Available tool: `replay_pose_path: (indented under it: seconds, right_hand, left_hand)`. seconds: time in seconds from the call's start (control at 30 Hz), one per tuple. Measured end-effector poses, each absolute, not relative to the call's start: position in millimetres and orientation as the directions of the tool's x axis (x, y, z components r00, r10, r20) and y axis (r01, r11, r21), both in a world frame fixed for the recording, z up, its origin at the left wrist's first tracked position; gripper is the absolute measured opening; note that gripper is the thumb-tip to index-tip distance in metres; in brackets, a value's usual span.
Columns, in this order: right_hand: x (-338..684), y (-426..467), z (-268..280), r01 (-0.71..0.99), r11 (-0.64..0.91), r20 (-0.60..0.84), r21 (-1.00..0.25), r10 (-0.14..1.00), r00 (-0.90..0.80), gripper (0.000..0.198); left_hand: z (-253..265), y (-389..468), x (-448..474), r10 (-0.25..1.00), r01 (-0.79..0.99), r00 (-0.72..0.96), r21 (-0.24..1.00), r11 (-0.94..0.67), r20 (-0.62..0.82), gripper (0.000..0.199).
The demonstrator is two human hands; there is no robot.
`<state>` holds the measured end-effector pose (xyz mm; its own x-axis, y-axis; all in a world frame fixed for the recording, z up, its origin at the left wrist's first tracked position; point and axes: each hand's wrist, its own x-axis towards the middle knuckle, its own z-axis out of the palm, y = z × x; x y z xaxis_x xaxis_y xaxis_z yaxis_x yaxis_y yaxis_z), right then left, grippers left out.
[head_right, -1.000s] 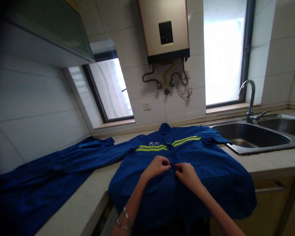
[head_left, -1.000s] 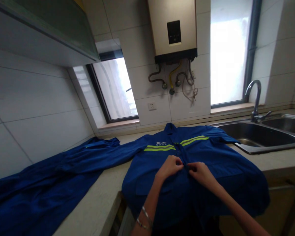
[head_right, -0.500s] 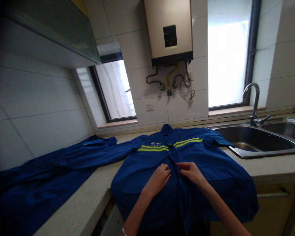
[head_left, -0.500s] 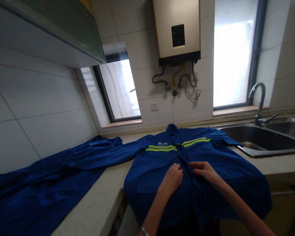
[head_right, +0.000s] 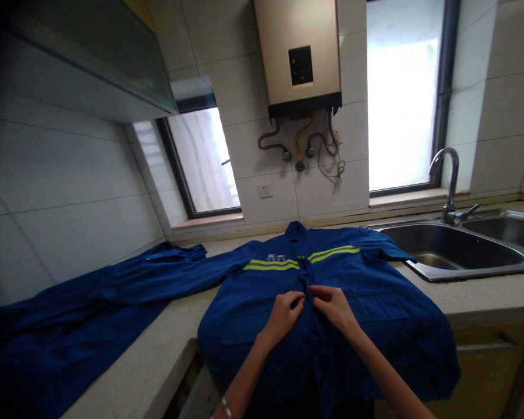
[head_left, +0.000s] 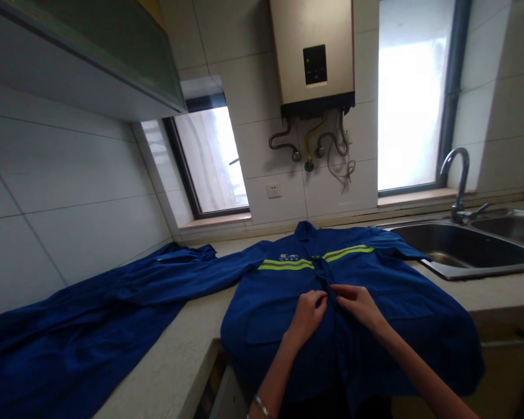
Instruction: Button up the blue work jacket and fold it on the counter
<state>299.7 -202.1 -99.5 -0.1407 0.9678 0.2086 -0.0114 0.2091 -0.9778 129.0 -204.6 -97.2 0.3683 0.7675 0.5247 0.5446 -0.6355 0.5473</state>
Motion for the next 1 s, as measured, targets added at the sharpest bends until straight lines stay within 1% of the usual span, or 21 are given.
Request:
replay_pose_path:
  seconds: [0.1, 0.2, 0.37, 0.53, 0.63, 0.83, 1.0]
  right_hand:
    - [296, -204, -102, 0.033, 0.246, 0.239, -0.969, 0.961, -0.140, 0.041]
    - [294, -206, -103, 0.076, 0.258, 0.243, -0.963, 0.956, -0.165, 0.041]
    - [293, -210, -103, 0.170, 0.284, 0.255, -0.944, 0.951, -0.176, 0.042]
    - [294, -209, -104, 0.244, 0.326, 0.280, -0.913, 0.938, -0.204, 0.036]
    - [294, -206, -106, 0.266, 0.361, 0.304, -0.894, 0.924, -0.232, 0.031]
    - [291, -204, -107, 0.411, 0.437, 0.390, -0.800, 0.899, -0.199, 0.025]
    - [289, -210, -107, 0.443, 0.504, 0.458, -0.742, 0.863, -0.215, 0.023]
  left_hand:
    - [-101, -207, 129, 0.820, 0.426, 0.294, 0.701, -0.572, 0.491, 0.017]
    - [-103, -207, 129, 0.863, 0.349, 0.220, 0.789, -0.506, 0.456, 0.020]
    - [-104, -204, 128, 0.865, 0.265, 0.232, 0.827, -0.496, 0.445, 0.016]
    - [-106, -201, 127, 0.878, 0.241, 0.204, 0.847, -0.473, 0.433, 0.017]
    - [-107, -197, 126, 0.893, 0.208, 0.212, 0.875, -0.438, 0.396, 0.020]
    - [-108, -189, 123, 0.909, 0.112, 0.278, 0.929, -0.352, 0.311, 0.022]
    - [-109, -188, 121, 0.909, 0.105, 0.287, 0.933, -0.344, 0.303, 0.021]
